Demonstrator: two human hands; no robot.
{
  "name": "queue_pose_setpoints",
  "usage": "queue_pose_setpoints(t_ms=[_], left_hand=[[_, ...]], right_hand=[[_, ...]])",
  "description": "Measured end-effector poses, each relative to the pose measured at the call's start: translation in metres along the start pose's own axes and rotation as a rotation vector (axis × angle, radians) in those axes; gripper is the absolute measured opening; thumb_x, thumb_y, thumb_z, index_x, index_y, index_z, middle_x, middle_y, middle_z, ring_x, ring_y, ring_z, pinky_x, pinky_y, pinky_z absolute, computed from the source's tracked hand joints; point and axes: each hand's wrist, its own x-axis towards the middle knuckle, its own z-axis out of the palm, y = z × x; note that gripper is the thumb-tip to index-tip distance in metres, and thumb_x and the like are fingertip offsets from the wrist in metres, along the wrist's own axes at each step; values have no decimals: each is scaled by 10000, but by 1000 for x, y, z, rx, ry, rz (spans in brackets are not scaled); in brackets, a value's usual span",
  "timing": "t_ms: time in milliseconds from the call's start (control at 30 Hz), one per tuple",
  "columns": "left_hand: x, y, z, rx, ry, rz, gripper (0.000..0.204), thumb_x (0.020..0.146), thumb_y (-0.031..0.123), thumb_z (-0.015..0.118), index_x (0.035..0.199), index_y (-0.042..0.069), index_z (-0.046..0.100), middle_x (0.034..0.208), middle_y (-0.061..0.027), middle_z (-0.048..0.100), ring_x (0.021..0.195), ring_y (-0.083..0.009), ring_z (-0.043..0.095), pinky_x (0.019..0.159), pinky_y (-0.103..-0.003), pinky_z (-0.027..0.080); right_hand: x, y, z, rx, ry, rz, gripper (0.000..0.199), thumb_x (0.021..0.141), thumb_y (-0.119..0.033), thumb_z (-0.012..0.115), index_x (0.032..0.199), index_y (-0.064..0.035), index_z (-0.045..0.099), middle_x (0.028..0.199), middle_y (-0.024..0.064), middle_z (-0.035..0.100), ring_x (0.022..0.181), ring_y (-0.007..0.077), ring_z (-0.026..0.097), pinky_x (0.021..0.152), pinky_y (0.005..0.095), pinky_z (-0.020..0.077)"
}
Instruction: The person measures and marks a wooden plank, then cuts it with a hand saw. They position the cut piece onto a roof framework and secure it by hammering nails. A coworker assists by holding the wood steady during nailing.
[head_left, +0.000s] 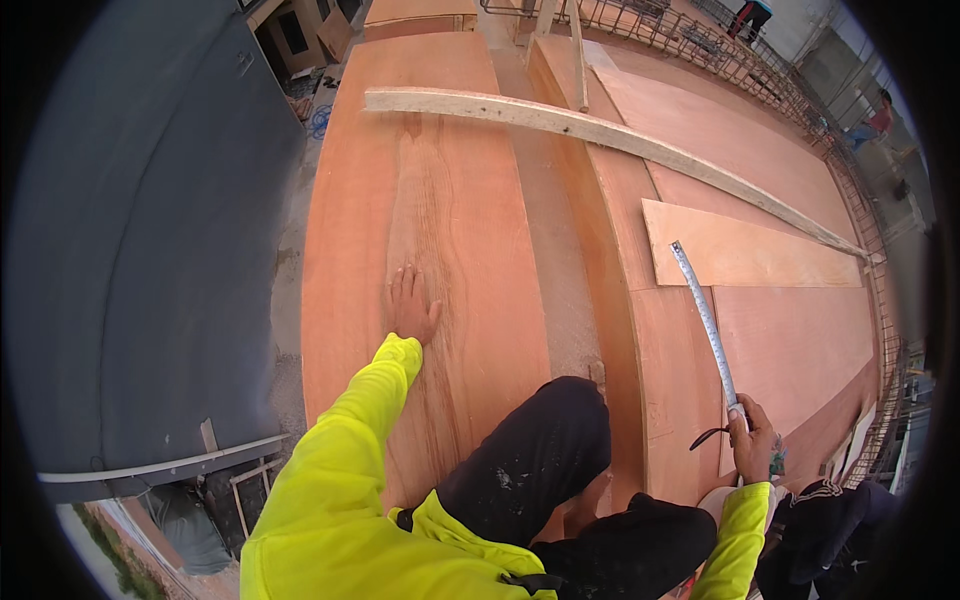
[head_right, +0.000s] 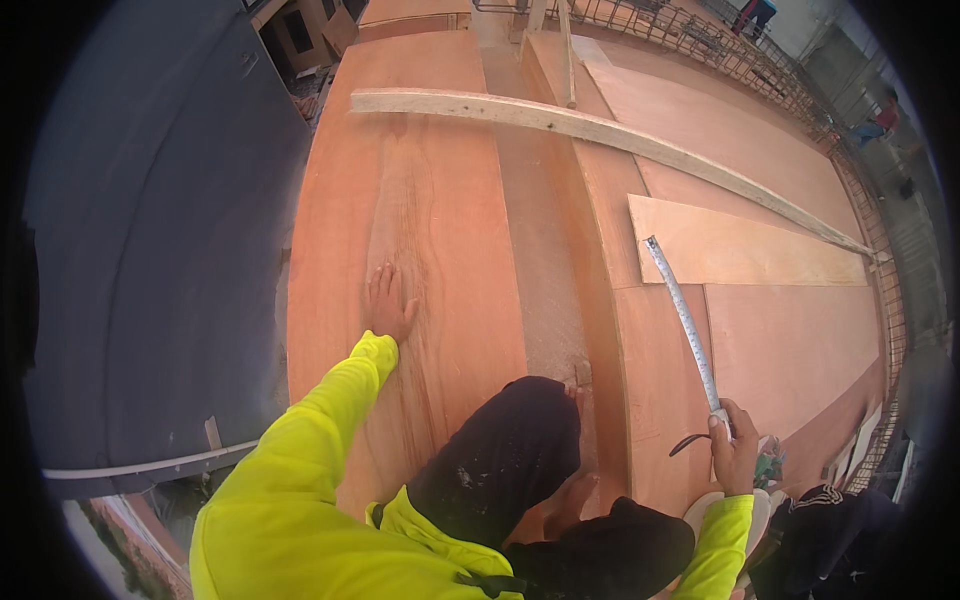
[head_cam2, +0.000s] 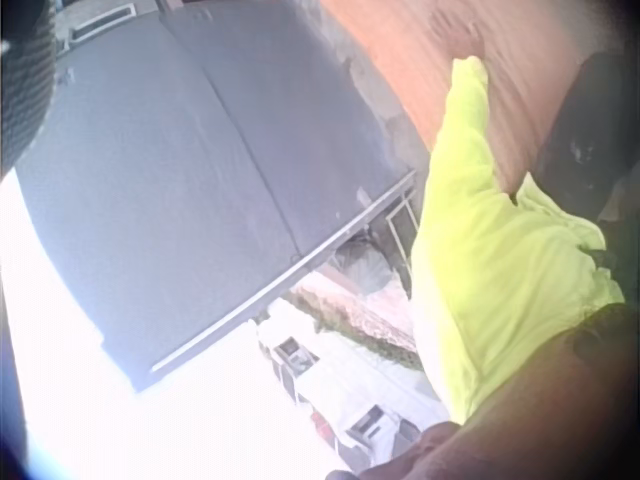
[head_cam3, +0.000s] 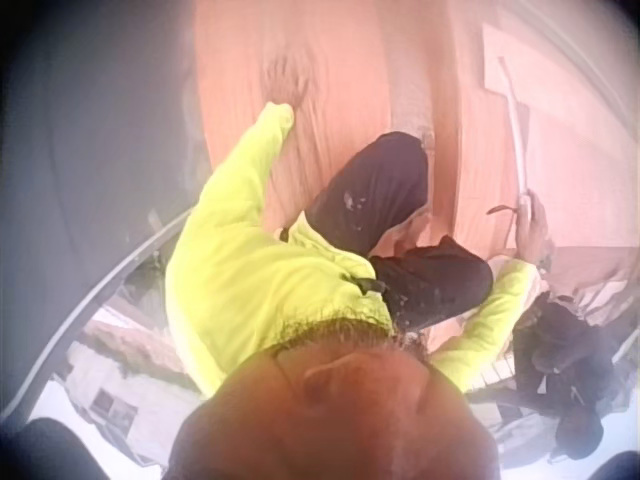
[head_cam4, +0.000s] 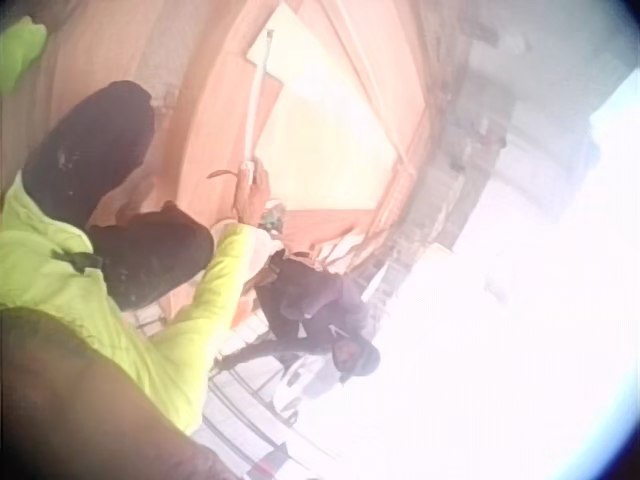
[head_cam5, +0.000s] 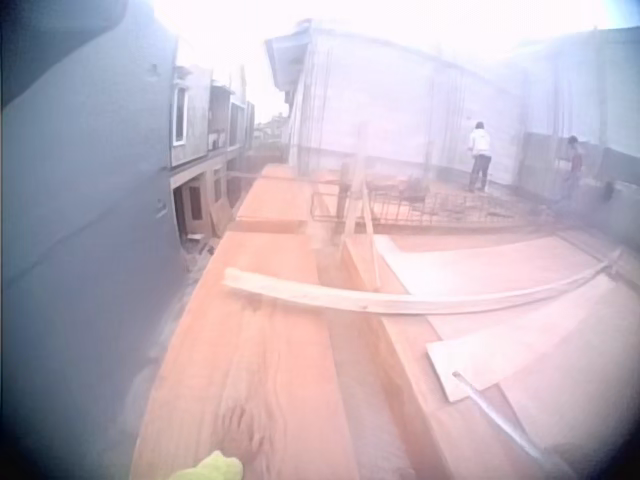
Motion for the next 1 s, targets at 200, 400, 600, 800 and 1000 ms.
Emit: queue_pose_setpoints(t_ms=[200, 400, 600, 800, 1000], left_hand=[[-11, 1, -11, -135, 157, 80, 821, 793, 274, 741, 1474, -57, 423, 1546, -258, 403, 1459, -445, 322, 1207, -559, 249], [-6, 8, -17, -14, 86, 62, 853, 735, 282, 752, 1457, -49, 439, 1518, -266, 419, 1424, -470, 353, 1192, -567, 276], [-2, -4, -6, 93, 10, -4, 852, 730, 293, 710, 1463, -42, 432, 1513, -285, 413, 1407, -494, 353, 1204, -574, 253], [255, 47, -21, 78, 347, 370, 950, 749, 206, 824, 1552, 46, 341, 1596, -215, 320, 1450, -409, 320, 1194, -562, 265], [472, 118, -52, 589, -76, 100, 1134, 699, 381, 889, 1599, 134, 245, 1668, -145, 233, 1549, -324, 193, 1203, -549, 270]], right_hand=[[164, 0, 49, 167, -37, -118, 330, 1002, -197, 655, 1229, 42, 641, 907, 31, 542, 780, 107, 520, 659, 277, 442], [216, -8, 57, 91, -110, -322, 356, 936, -176, 726, 1237, -2, 654, 937, 87, 589, 741, 184, 563, 647, 313, 466], [127, -1, -5, -18, 170, -254, 446, 844, -188, 804, 1249, -57, 670, 1002, 151, 634, 821, 272, 639, 713, 339, 510], [-7, 20, -33, -56, 543, 251, 368, 919, -185, 696, 1231, 7, 660, 967, 94, 608, 874, 180, 613, 746, 299, 483], [-93, 20, -26, 367, 718, 446, 360, 977, -201, 640, 1239, 45, 633, 964, 27, 588, 828, 111, 566, 720, 263, 464]])
